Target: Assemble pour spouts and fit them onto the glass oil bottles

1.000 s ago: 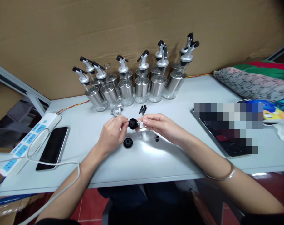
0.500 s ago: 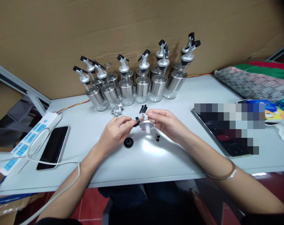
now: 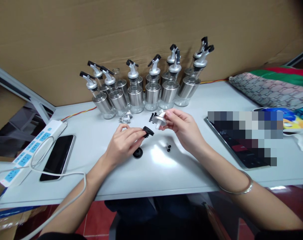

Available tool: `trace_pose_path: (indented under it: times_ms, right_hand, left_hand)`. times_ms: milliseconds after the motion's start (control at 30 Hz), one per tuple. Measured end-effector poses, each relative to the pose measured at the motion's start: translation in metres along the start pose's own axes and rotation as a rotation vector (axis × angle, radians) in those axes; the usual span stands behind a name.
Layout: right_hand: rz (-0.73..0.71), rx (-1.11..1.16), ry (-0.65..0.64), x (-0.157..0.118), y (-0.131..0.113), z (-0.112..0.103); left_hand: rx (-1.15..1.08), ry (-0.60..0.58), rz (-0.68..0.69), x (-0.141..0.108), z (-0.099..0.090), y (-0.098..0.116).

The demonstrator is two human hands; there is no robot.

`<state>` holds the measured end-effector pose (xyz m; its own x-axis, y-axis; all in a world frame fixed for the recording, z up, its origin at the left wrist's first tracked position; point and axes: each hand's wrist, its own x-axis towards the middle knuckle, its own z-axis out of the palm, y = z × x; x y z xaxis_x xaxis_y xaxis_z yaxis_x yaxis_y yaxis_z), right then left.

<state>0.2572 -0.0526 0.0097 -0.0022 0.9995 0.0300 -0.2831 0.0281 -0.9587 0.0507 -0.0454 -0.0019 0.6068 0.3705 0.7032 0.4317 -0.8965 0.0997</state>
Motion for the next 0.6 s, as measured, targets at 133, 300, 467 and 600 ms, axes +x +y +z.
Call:
trace_pose_path:
  times_ms: [133,300,467,600]
  right_hand:
    - [-0.050,-0.065,0.035,0.0012,0.0014,-0.0012]
    - [-0.051,-0.077,-0.017,-0.0013,0.0036,0.0021]
    - [-0.075,-0.101,-0.019,-0.0029,0.0031,0.0033]
    - [-0.079,-0.118,-0.035,-0.0044,0.0017,0.0046]
  left_hand:
    - [0.012,0.041,-0.001,0.0000,-0.0002,0.0000]
    - [0.020,0.013,0.000,-0.0013,0.0000,-0.0003]
    - [0.006,0.015,0.003,-0.0014,-0.0004,0.0007]
    - [0.004,0.041,0.016,-0.0004,-0.0010,0.0014]
